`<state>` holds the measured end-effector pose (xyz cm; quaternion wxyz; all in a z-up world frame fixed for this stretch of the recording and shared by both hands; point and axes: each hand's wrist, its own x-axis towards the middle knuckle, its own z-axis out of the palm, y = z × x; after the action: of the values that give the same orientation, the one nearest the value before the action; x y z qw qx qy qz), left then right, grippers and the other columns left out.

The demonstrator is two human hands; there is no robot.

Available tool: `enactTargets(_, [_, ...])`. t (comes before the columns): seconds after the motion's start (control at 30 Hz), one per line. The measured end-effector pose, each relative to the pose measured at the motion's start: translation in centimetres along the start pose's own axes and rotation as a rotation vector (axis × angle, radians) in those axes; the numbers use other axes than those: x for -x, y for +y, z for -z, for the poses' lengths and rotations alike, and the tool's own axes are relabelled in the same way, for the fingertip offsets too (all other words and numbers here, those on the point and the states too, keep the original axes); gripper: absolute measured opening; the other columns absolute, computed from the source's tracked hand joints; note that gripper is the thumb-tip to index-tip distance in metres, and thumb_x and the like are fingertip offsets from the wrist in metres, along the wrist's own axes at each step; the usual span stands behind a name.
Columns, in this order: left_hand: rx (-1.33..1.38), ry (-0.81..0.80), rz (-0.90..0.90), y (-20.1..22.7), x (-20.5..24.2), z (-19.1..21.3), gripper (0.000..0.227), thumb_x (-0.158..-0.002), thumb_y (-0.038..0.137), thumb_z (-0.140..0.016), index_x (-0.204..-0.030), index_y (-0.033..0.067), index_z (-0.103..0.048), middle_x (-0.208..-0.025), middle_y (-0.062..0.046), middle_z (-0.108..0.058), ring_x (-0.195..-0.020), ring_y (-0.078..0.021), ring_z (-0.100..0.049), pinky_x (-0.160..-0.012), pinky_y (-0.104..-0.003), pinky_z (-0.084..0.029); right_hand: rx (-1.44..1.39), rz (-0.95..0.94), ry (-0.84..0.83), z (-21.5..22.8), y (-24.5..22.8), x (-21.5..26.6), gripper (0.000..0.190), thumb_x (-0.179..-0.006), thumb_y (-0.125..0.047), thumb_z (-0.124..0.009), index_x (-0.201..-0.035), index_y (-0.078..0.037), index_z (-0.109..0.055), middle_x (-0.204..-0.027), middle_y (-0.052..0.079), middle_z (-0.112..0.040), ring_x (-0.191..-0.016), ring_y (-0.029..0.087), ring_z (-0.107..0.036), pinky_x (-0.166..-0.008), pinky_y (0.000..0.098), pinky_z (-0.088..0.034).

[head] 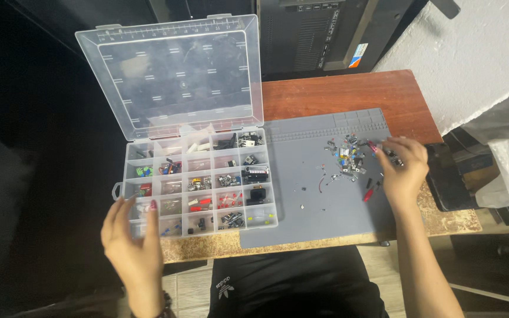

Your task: The person assembles small electronic components by hand on a gray mat, picking parts from a compartmentalized storage box and a loose pile. They repeatedly connect and disconnect tiny pieces, occasionally using a red-handled tool, while organizing components into the box.

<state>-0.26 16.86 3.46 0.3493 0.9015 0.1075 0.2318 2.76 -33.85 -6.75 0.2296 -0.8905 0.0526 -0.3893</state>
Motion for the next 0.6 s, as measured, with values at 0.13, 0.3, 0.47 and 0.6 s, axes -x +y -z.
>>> enactTargets(0.13, [0.121,-0.029,-0.131,3.3,0.4,-2.2,0.037,-0.1,0.022,-0.064,-0.131,0.0014,-0.066,-0.141,-0.017,-0.064,-0.134,-0.0322,-0.058,-0.115,-0.051,-0.043,-0.173,0.068,0.092,3.5,-9.7,-2.7,0.019,-0.094,0.0,-0.089,-0.109,0.0,-0.077,-0.117,0.013,-0.071,-0.121,0.032,-0.062,-0.111,0.0433,-0.047])
enactTargets(0.3, [0.565,-0.403,-0.221,10.2,1.3,-4.6,0.03,-0.096,0.024,-0.065,-0.123,0.0124,-0.07,-0.131,-0.007,-0.072,-0.126,-0.0218,-0.066,-0.115,-0.042,-0.047,-0.294,0.249,0.199,5.2,-17.4,-3.6,0.024,-0.084,-0.005,-0.093,-0.097,0.001,-0.073,-0.103,0.014,-0.071,-0.107,0.035,-0.065,-0.104,0.0449,-0.05])
enactTargets(0.47, [0.767,-0.636,-0.258,15.5,1.8,-4.2,0.024,-0.098,0.019,-0.065,-0.12,0.015,-0.072,-0.125,-0.002,-0.074,-0.121,-0.0163,-0.068,-0.106,-0.033,-0.053,-0.351,0.335,0.164,6.4,-21.4,-3.2,0.023,-0.082,-0.008,-0.091,-0.095,-0.001,-0.074,-0.099,0.013,-0.07,-0.106,0.036,-0.066,-0.101,0.0448,-0.052])
enactTargets(0.6, [0.838,-0.72,-0.358,17.0,2.1,-3.8,0.024,-0.098,0.016,-0.066,-0.122,0.0129,-0.069,-0.125,-0.002,-0.073,-0.118,-0.0164,-0.067,-0.106,-0.031,-0.053,-0.253,0.43,0.126,7.6,-22.7,-3.2,0.021,-0.087,-0.012,-0.089,-0.101,-0.005,-0.076,-0.106,0.011,-0.072,-0.109,0.034,-0.064,-0.101,0.0437,-0.054])
